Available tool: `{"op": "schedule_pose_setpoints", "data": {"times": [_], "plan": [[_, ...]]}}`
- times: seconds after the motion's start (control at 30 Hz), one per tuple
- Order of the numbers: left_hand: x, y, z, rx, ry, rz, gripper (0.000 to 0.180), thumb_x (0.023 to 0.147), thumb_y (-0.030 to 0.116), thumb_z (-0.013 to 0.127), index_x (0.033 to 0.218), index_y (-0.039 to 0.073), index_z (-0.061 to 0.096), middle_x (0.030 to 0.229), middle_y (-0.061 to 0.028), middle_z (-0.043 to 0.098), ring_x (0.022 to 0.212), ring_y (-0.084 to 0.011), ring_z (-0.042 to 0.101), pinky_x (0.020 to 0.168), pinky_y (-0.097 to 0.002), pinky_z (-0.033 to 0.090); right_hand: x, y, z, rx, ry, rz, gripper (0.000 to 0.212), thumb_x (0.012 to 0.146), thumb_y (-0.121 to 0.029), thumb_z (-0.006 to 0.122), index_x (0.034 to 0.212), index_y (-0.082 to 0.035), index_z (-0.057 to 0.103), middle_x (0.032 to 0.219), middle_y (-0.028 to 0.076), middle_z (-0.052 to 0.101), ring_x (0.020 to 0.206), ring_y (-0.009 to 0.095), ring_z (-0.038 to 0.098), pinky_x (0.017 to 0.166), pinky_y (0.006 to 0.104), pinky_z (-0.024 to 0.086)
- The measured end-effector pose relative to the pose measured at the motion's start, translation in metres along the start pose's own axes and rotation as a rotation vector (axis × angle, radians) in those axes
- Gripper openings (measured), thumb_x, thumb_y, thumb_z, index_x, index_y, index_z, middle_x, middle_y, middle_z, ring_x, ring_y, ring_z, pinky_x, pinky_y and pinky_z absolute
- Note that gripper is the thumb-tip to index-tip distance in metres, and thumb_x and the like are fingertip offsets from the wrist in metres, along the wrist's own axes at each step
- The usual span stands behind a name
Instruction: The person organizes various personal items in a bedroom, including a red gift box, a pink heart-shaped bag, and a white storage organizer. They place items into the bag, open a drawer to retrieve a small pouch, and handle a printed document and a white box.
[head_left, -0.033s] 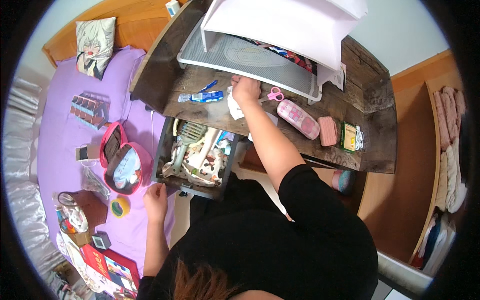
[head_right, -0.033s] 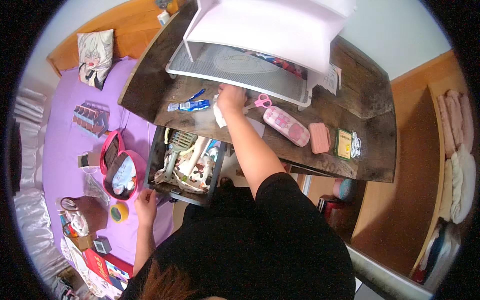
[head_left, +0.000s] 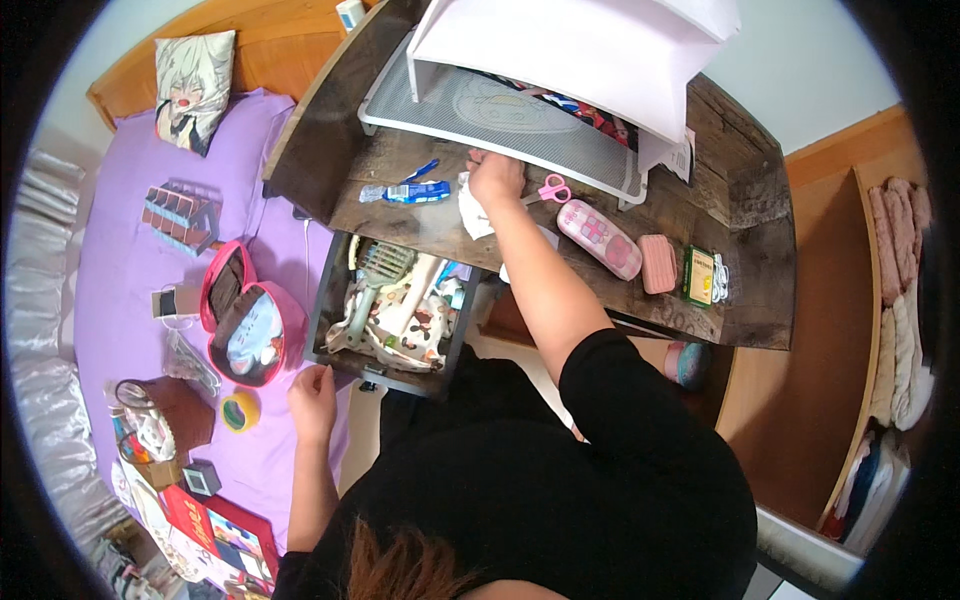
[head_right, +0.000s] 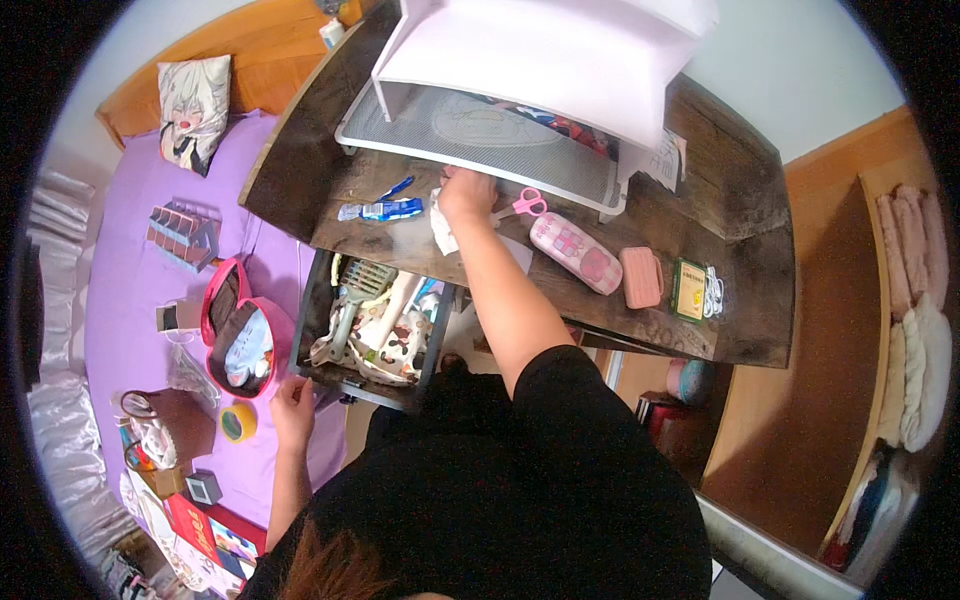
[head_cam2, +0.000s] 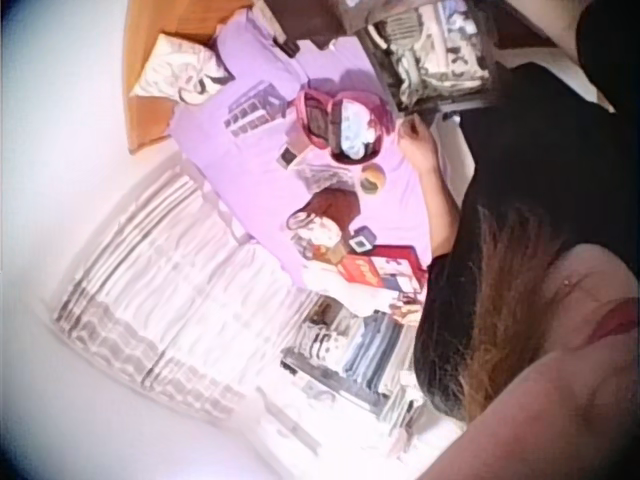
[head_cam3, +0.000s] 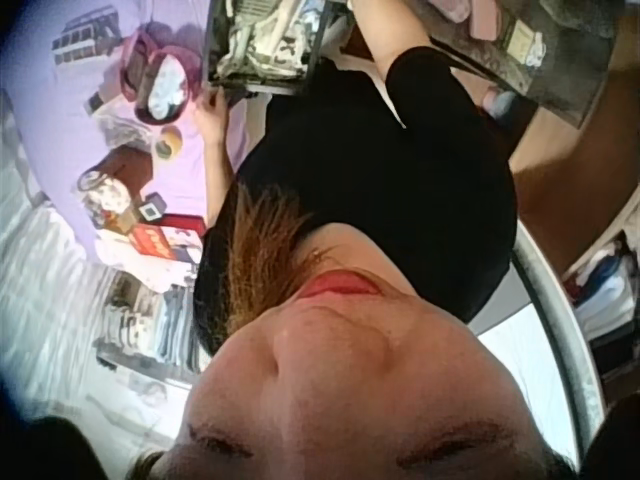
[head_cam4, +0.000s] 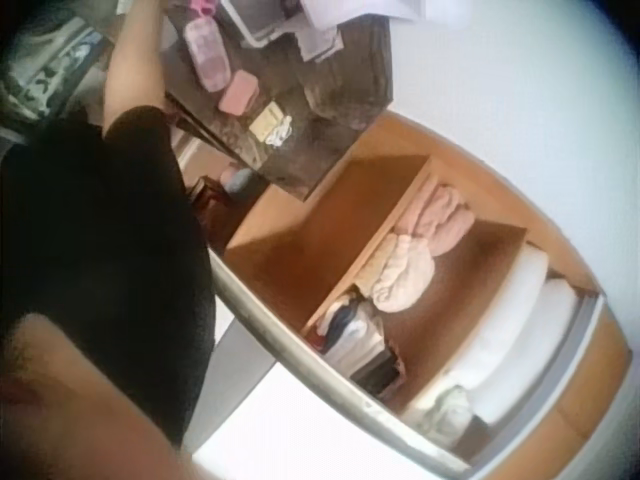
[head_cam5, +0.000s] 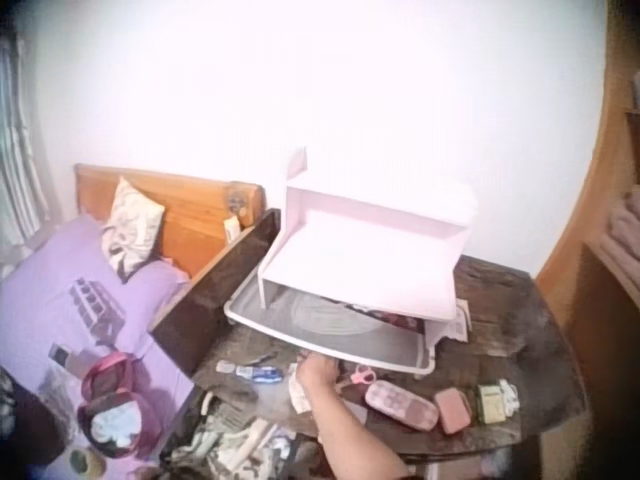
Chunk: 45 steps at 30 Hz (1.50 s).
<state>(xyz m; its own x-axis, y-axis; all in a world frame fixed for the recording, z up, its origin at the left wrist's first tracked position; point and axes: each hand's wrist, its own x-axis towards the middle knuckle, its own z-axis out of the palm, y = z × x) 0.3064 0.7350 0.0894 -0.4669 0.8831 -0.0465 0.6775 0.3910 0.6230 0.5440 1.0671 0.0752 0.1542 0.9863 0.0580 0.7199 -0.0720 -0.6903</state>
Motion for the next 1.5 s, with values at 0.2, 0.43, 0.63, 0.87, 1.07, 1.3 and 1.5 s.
{"op": "schedule_pose_setpoints", "data": {"times": [0.2, 0.43, 0.63, 0.87, 1.07, 1.3, 1.5], "plan": [[-0.009, -0.003, 0.005, -0.059, 0.032, -0.023, 0.012, 0.077, 0.007, 0.060, 0.076, -0.004, 0.060, 0.068, -0.0162, 0.060, 0.057, -0.0250, 0.059, 0.056, -0.0317, 0.046, 0.001, 0.002, 0.001, -0.117, -0.007, 0.005, 0.019, 0.069, -0.017, 0.071, 0.077, -0.005, 0.059, 0.082, 0.006, 0.065, 0.080, 0.025, 0.061, 0.071, 0.0371, 0.047], [-0.005, -0.007, 0.008, -0.073, 0.023, -0.032, 0.011, 0.076, 0.007, 0.060, 0.076, -0.004, 0.061, 0.068, -0.0160, 0.060, 0.058, -0.0247, 0.059, 0.056, -0.0315, 0.046, -0.002, 0.008, -0.004, -0.162, -0.076, -0.039, 0.023, 0.070, -0.018, 0.070, 0.086, -0.005, 0.060, 0.078, 0.012, 0.063, 0.076, 0.027, 0.060, 0.068, 0.0363, 0.047], [0.006, 0.004, 0.004, -0.050, 0.041, 0.012, 0.015, 0.078, 0.010, 0.060, 0.080, -0.004, 0.062, 0.066, -0.0132, 0.061, 0.059, -0.0177, 0.059, 0.057, -0.0291, 0.046, -0.021, 0.032, -0.012, 0.114, 0.159, -0.321, 0.011, 0.070, -0.012, 0.067, 0.079, -0.006, 0.063, 0.074, 0.011, 0.061, 0.073, 0.031, 0.057, 0.067, 0.0390, 0.045], [0.033, 0.063, 0.024, -0.711, -0.112, 0.023, 0.023, 0.079, 0.005, 0.061, 0.100, -0.001, 0.057, 0.087, -0.0105, 0.062, 0.070, -0.0166, 0.059, 0.066, -0.0273, 0.047, -0.120, -0.035, -0.052, 0.366, 0.029, -0.698, 0.011, 0.067, -0.006, 0.070, 0.078, -0.006, 0.067, 0.072, 0.008, 0.056, 0.068, 0.020, 0.055, 0.058, 0.0283, 0.045], [0.035, 0.069, 0.017, -1.171, -0.307, -0.250, 0.020, 0.087, 0.014, 0.054, 0.101, 0.001, 0.059, 0.085, -0.0042, 0.061, 0.072, -0.0097, 0.056, 0.062, -0.0216, 0.046, -0.214, -0.062, -0.005, 1.025, -0.776, -0.123, 0.010, 0.077, 0.005, 0.061, 0.086, 0.003, 0.056, 0.078, 0.009, 0.062, 0.063, 0.012, 0.061, 0.056, 0.0233, 0.050], [0.058, -0.083, -0.021, -0.309, 0.334, -0.263, 0.022, 0.086, 0.019, 0.054, 0.081, 0.000, 0.063, 0.066, -0.0069, 0.060, 0.059, -0.0123, 0.053, 0.056, -0.0271, 0.044, -0.183, -0.045, -0.030, 0.587, -0.499, -0.331, 0.022, 0.073, -0.004, 0.065, 0.095, -0.004, 0.061, 0.087, 0.008, 0.063, 0.073, 0.014, 0.061, 0.060, 0.0243, 0.048], [0.059, -0.148, -0.039, 0.293, 0.097, -0.197, 0.027, 0.084, 0.023, 0.049, 0.086, 0.000, 0.062, 0.079, -0.0224, 0.060, 0.074, -0.0350, 0.060, 0.065, -0.0387, 0.045, -0.069, 0.032, -0.104, -0.287, -0.068, -0.530, 0.023, 0.074, 0.001, 0.052, 0.095, -0.003, 0.062, 0.092, 0.015, 0.061, 0.085, 0.031, 0.059, 0.073, 0.0380, 0.048]]}}
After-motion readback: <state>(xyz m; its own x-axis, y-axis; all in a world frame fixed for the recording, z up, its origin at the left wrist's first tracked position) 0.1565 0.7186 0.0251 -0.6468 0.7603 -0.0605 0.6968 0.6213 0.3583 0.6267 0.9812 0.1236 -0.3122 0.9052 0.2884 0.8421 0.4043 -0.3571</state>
